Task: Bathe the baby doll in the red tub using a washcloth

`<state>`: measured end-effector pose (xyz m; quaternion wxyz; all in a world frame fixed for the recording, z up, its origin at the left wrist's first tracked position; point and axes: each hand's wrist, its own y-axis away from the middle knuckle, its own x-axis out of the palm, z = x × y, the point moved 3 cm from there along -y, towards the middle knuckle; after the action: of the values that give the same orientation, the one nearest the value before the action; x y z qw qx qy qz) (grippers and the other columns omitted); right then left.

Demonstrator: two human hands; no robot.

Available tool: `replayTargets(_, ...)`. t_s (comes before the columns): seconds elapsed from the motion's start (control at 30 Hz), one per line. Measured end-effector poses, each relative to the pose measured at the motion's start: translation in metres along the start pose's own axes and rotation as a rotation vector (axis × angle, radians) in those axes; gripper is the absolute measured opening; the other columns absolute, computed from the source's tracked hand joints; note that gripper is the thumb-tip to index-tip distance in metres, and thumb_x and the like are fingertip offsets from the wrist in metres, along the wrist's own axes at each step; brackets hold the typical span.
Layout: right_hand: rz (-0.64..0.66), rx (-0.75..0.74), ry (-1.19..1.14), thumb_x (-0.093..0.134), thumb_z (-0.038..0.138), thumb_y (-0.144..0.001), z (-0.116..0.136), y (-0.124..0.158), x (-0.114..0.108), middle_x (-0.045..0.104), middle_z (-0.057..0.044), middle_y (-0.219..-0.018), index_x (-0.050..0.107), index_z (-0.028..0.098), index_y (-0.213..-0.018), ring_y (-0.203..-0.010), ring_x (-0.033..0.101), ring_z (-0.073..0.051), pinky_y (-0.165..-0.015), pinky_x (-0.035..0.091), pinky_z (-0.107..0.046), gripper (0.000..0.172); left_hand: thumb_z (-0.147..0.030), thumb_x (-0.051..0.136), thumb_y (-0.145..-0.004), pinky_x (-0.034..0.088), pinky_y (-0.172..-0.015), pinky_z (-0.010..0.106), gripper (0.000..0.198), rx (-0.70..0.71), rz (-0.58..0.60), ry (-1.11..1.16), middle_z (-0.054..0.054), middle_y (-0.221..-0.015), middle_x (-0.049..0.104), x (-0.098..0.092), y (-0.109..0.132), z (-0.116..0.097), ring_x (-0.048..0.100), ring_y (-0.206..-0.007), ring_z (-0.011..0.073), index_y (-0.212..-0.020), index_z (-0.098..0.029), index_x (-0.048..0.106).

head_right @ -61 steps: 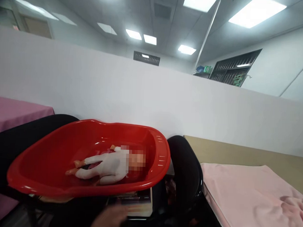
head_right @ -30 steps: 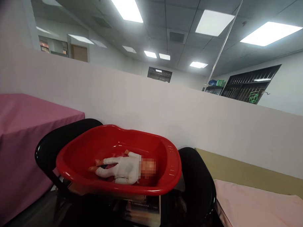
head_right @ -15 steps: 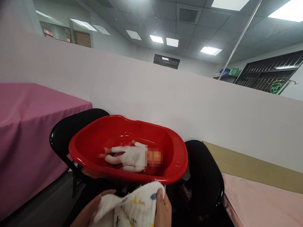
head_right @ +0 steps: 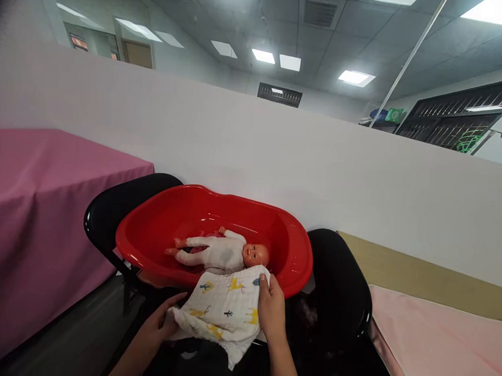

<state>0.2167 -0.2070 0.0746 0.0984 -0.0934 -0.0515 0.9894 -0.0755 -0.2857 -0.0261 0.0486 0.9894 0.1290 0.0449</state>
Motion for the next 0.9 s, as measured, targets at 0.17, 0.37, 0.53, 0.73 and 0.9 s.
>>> replayTargets(0.17,-0.004,0.1,-0.101,0.068,0.088,-0.079,-0.031,0.007,-0.007,0.079,-0.012,-0.103,0.079,0.015,-0.102,-0.104,0.071,-0.032,-0.094,0.056,-0.038,0.077,-0.049,0.076,-0.08,0.061,-0.097,0.042,0.033,0.082,0.106,-0.174,0.009,-0.111,0.079,-0.008,0.021,0.024,0.074,-0.109,0.0345,-0.097,-0.024,0.087)
replayTargets(0.37,0.077,0.081,-0.184,0.069,0.079,-0.086,-0.017,-0.008,0.006,0.08,-0.01,-0.102,0.079,0.015,-0.112,-0.097,0.073,-0.028,-0.086,0.058,-0.035,0.069,-0.041,0.07,-0.089,0.062,-0.105,0.042,0.023,0.375,-0.065,-0.204,0.011,-0.126,0.078,-0.011,0.016,-0.02,0.075,-0.119,0.0317,-0.096,-0.025,0.085)
replayTargets(0.53,-0.012,0.081,-0.338,0.073,0.075,-0.083,0.012,-0.038,0.008,0.08,-0.013,-0.118,0.076,0.016,-0.122,-0.103,0.075,-0.028,-0.087,0.061,-0.036,0.071,-0.02,0.061,-0.102,0.064,-0.094,0.024,0.022,0.766,-0.148,-0.184,0.001,-0.127,0.076,-0.006,0.022,-0.098,0.076,-0.116,0.018,-0.112,-0.031,0.077)
replayTargets(0.73,-0.027,0.071,0.013,0.068,0.065,-0.076,-0.017,-0.053,0.008,0.081,-0.013,-0.099,0.076,0.015,-0.102,-0.092,0.075,-0.03,-0.083,0.059,-0.039,0.058,-0.008,0.057,-0.099,0.062,-0.1,0.026,0.032,0.972,-0.112,-0.598,0.002,-0.129,0.074,-0.003,0.026,-0.053,0.075,-0.117,0.0177,-0.114,-0.03,0.075)
replayTargets(0.9,0.028,0.0,0.133,0.062,0.05,-0.082,-0.028,-0.055,0.006,0.08,-0.016,-0.118,0.071,0.017,-0.122,-0.112,0.076,-0.03,-0.101,0.058,-0.042,0.053,0.001,0.047,-0.093,0.066,-0.095,0.033,0.038,0.968,-0.093,-0.866,0.008,-0.13,0.072,-0.001,0.03,0.0,0.074,-0.118,0.0227,-0.107,-0.025,0.072)
